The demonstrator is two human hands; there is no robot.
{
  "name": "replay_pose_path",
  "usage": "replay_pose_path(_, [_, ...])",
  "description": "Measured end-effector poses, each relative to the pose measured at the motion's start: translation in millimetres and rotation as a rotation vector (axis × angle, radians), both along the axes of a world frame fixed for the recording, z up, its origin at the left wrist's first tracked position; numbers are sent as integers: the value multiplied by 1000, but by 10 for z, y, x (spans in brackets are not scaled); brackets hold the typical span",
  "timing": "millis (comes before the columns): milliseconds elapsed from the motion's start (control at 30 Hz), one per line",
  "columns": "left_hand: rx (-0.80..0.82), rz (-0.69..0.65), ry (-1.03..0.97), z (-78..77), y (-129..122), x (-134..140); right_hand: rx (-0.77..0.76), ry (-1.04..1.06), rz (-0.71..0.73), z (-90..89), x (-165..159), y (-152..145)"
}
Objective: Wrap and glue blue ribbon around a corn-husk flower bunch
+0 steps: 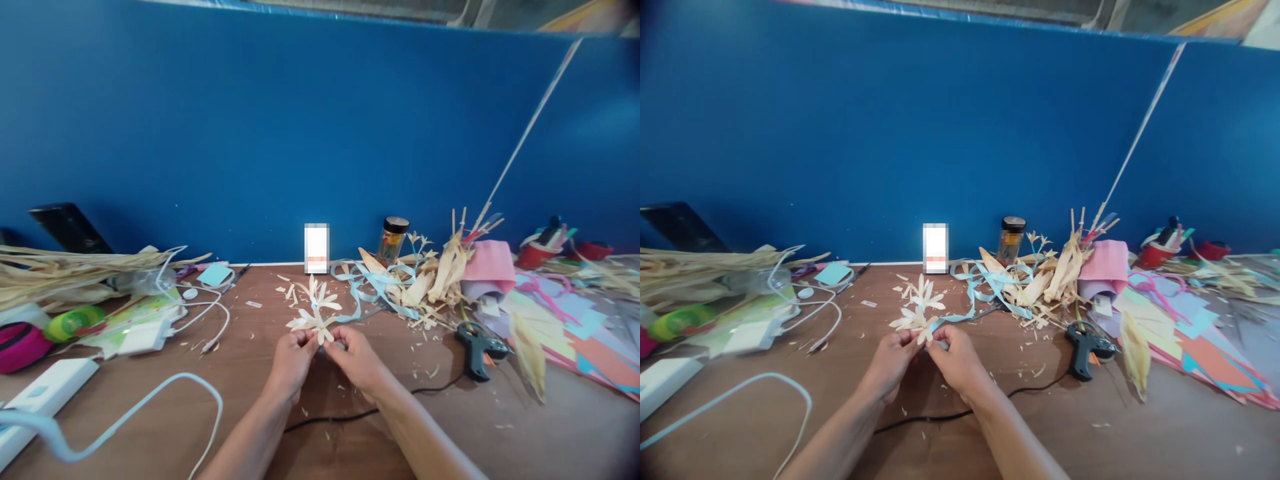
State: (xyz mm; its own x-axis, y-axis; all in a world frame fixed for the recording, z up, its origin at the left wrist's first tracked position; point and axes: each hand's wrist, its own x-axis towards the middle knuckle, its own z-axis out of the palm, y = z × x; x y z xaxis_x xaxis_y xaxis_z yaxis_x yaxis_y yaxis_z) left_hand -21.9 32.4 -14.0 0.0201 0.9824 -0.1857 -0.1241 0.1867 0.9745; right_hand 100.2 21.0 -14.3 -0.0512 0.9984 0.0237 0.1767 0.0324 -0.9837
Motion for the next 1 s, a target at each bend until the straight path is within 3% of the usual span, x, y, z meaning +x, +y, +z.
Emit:
replay_pose_path(367, [-45,30,5,38,-28,13,-37,-13,9,23,27,15])
replay_pose_path(467, [-33,28,-74,32,-35,29,-69,105,6,51,9,9])
replay_pose_path(667, [-88,-63,-303,3,-67,91,-364,424,88,75,61,51])
replay_pose_path(1000, [-125,-139,-520,28,-51,57,-429,629,201,62,85,51])
